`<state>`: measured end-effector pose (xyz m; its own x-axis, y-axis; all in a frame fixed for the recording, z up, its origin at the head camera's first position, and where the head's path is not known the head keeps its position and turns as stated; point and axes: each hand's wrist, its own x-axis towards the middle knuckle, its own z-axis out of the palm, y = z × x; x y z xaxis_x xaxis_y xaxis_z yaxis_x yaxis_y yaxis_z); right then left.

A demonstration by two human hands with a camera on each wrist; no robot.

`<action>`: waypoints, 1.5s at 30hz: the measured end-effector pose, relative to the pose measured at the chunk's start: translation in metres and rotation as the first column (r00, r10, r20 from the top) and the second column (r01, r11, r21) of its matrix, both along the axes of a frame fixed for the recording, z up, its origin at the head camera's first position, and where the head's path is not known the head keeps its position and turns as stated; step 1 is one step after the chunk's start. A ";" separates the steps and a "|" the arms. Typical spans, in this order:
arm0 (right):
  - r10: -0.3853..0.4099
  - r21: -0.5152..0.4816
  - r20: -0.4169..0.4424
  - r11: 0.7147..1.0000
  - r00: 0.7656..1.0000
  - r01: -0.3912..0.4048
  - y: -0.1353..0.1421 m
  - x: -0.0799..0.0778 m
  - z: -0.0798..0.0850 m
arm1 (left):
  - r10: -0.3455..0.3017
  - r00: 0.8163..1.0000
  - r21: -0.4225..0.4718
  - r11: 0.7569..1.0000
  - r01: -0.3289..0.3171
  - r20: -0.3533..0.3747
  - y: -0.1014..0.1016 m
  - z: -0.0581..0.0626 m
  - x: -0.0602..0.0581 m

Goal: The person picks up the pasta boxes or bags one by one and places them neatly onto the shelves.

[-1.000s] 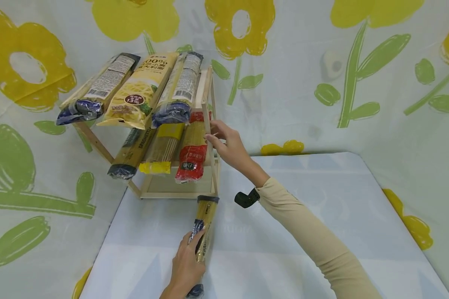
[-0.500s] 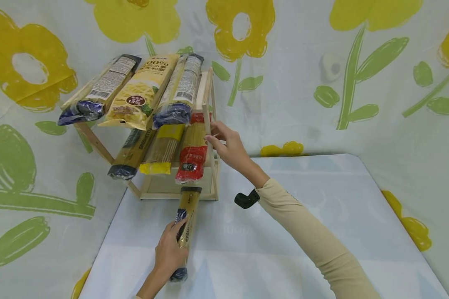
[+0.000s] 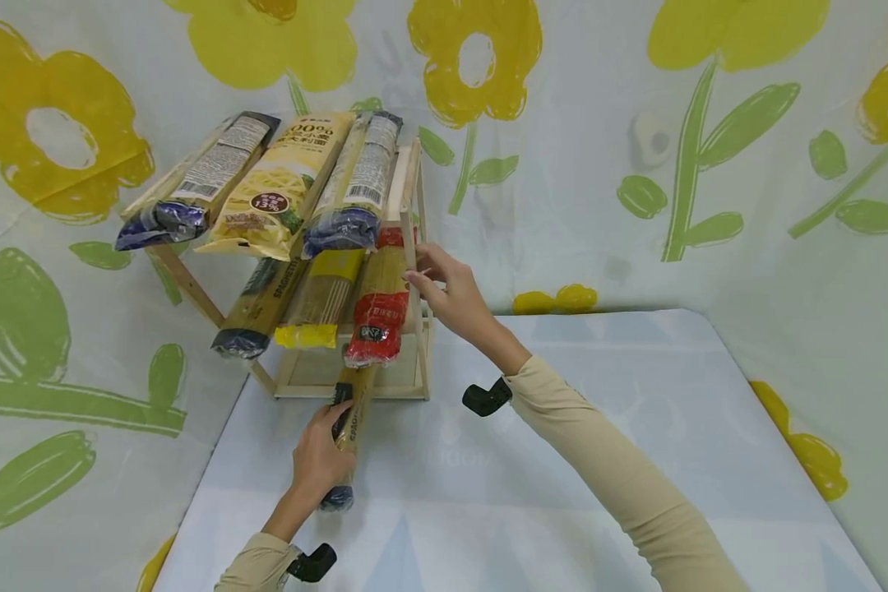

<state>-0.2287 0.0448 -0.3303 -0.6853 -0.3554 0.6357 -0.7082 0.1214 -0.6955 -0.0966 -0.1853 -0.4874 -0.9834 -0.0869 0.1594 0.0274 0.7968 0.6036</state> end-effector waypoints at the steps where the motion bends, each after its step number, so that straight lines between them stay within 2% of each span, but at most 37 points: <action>1: 0.000 -0.001 0.001 1.000 1.000 0.000 0.000 0.000 0.000 | -0.004 1.000 -0.007 1.000 0.004 -0.004 -0.002 0.000 -0.003; 7: -0.004 0.004 0.000 1.000 1.000 0.004 -0.001 0.001 0.001 | -0.021 1.000 -0.019 1.000 0.020 -0.011 -0.012 0.000 -0.022; 13: -0.007 0.007 0.014 1.000 1.000 0.007 0.000 0.002 0.001 | -0.031 0.999 -0.004 1.000 0.031 0.015 -0.018 0.006 -0.041; 20: -0.009 -0.004 0.009 1.000 1.000 0.009 0.001 0.000 0.000 | -0.050 0.999 -0.033 0.998 0.049 -0.012 -0.021 0.006 -0.064; 28: -0.020 0.028 -0.002 0.999 1.000 0.020 0.000 0.001 0.002 | -0.019 0.998 -0.064 0.998 0.023 0.052 -0.026 0.006 -0.096; 34: -0.016 0.034 0.004 0.999 1.000 0.016 0.002 0.001 0.002 | 0.021 0.997 -0.054 0.998 -0.017 0.077 -0.026 0.006 -0.111; 40: -0.024 0.037 0.016 0.999 1.000 0.023 0.001 0.002 0.001 | 0.021 0.999 -0.083 0.996 -0.018 0.044 -0.026 -0.002 -0.125; 45: -0.022 0.033 0.014 0.999 1.000 0.021 -0.001 0.001 0.002 | 0.056 0.998 -0.077 0.995 -0.056 -0.002 -0.025 -0.007 -0.135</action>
<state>-0.2281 0.0439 -0.3280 -0.7021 -0.3610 0.6138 -0.6949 0.1594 -0.7012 -0.2311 -0.2101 -0.4943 -0.9774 -0.1297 0.1672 -0.0192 0.8413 0.5402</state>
